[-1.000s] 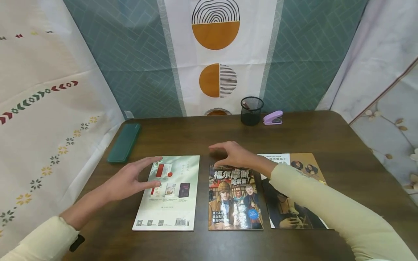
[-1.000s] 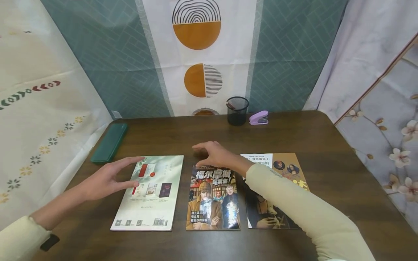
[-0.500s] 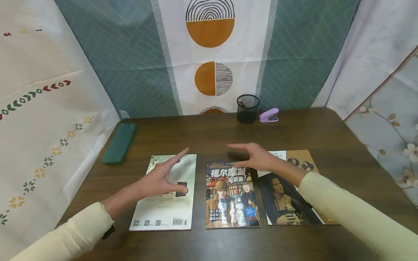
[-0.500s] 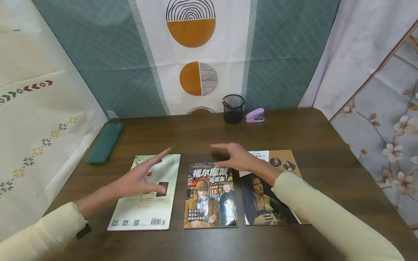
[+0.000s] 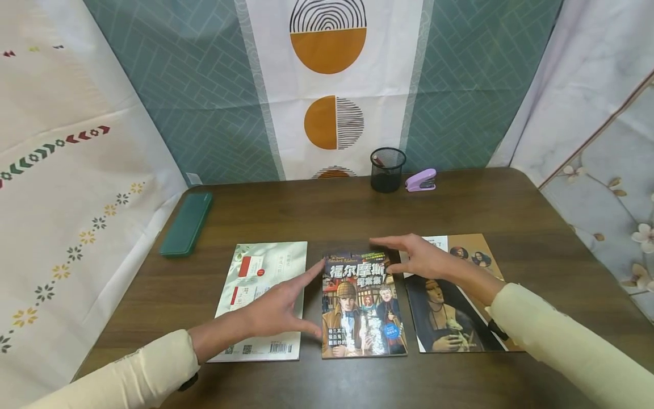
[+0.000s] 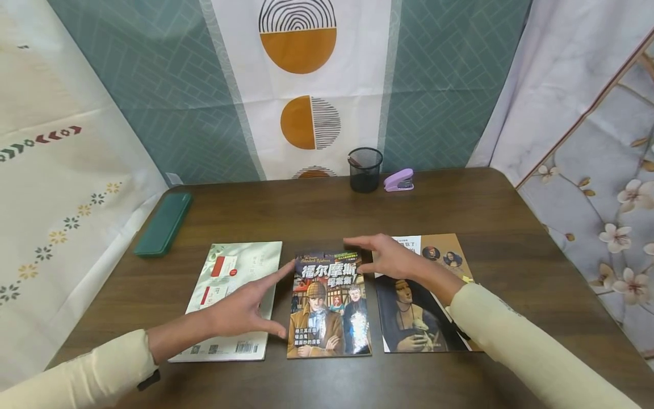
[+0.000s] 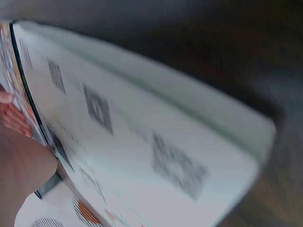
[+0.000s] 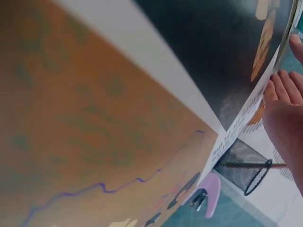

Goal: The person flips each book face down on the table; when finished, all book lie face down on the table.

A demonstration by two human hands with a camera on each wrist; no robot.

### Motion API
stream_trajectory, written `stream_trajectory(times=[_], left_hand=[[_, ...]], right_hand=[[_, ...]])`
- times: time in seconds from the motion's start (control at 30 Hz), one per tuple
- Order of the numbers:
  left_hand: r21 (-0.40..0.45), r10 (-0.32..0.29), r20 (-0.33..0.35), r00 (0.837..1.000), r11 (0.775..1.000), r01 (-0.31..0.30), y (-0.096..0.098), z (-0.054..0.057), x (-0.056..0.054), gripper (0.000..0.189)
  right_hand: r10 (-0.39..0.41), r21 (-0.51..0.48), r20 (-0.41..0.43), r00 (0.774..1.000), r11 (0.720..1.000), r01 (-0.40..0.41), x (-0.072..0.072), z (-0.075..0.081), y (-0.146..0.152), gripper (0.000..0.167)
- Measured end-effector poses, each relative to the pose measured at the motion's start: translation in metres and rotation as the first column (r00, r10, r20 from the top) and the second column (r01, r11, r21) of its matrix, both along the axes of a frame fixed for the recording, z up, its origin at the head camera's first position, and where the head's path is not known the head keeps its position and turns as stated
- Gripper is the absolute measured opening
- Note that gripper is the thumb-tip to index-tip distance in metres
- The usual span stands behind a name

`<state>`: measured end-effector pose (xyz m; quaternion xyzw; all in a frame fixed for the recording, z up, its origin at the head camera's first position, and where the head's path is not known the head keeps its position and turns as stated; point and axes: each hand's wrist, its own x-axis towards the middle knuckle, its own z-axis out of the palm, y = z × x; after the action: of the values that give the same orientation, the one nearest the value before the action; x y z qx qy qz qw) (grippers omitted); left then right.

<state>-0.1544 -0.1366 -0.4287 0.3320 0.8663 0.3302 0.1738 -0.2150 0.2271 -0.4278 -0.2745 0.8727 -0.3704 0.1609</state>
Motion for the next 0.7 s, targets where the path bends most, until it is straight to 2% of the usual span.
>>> stream_trajectory(times=[0.13,0.37,0.5,0.7], left_hand=[[-0.074,-0.039,-0.077,0.996,0.997,0.033,0.007,-0.003,0.012,0.137],[-0.229,-0.152,-0.224,0.963,0.968,0.099,0.011,-0.011,0.028,0.144],[-0.284,-0.195,-0.246,0.949,0.951,0.121,0.013,-0.013,0.03,0.146],[-0.298,-0.198,-0.206,0.958,0.946,0.132,0.014,-0.01,0.032,0.137]], right_hand=[[0.023,0.026,-0.003,1.0,0.999,-0.023,0.003,0.001,0.0,0.072],[0.087,0.15,-0.049,0.995,0.986,-0.078,0.003,0.004,-0.004,0.076],[0.116,0.181,-0.048,0.992,0.978,-0.106,-0.001,0.005,-0.004,0.074],[0.128,0.153,-0.036,0.991,0.981,-0.121,-0.002,0.004,-0.001,0.072]])
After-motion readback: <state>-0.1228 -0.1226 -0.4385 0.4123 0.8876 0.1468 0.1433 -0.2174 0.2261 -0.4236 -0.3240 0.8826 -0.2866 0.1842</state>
